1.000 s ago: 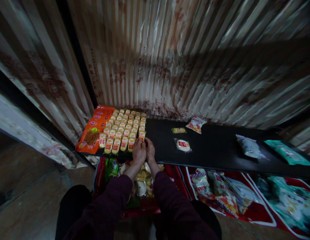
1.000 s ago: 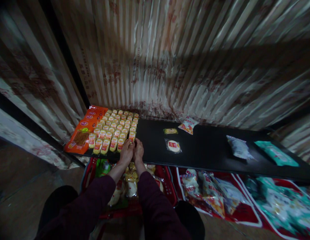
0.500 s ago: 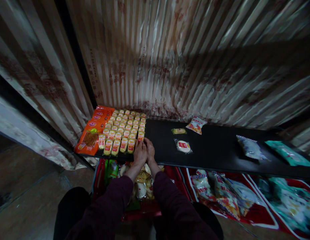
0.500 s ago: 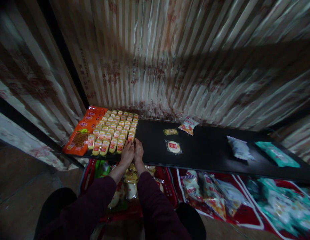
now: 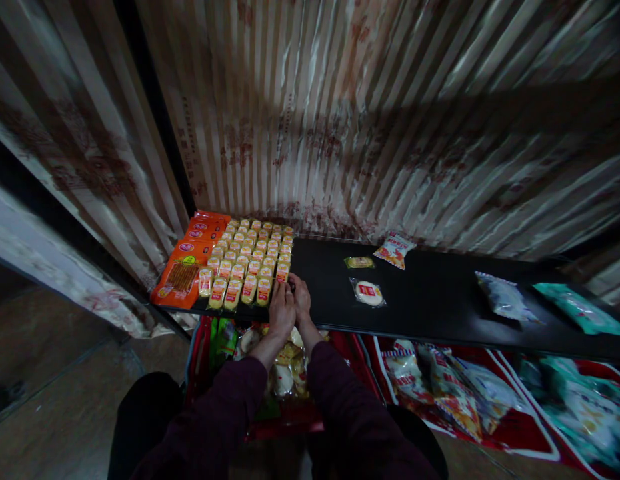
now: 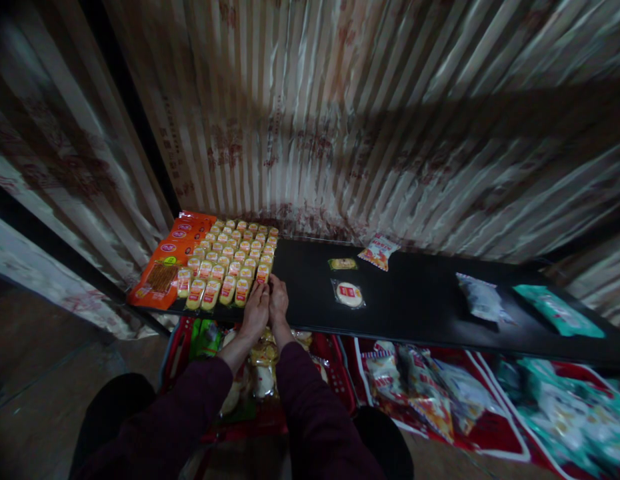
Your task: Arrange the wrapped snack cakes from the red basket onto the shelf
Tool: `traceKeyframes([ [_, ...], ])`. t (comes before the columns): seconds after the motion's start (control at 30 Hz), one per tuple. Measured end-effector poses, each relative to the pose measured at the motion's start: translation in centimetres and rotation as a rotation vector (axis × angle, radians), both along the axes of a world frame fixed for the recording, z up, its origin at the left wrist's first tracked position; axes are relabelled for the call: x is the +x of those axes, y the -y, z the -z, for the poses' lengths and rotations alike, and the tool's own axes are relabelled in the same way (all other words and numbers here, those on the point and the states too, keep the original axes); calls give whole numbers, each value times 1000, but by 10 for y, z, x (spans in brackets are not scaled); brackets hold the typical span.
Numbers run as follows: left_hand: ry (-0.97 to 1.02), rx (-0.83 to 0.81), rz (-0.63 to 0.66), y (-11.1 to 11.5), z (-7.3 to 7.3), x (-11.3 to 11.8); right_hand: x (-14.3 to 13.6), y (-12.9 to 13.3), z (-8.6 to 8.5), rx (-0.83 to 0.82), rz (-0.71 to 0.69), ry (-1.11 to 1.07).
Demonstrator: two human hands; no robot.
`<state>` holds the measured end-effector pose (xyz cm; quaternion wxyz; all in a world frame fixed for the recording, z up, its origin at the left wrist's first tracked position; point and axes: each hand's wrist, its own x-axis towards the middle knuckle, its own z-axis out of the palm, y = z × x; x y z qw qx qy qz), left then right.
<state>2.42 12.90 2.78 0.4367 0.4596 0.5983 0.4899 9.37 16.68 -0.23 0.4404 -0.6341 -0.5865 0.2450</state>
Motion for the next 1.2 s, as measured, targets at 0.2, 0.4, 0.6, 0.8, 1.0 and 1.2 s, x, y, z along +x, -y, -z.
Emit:
traceKeyframes([
  [0.2,-121,-23,51,0,-4,-1,4,-6,2,-23,-1,0],
  [0.4,-166,-18,67,3,-4,-3,5,-10,8,-38,-8,12],
  [0.6,-188,-13,51,6,-6,-4,6,-7,14,-10,-20,-17],
  [0.8,-198,-5,34,9,-5,-2,8,2,12,42,4,-23],
  [1.0,-211,23,43,19,-2,-1,9,18,6,33,8,46],
  [1.2,-200,19,56,37,-5,-3,7,38,2,16,10,55],
])
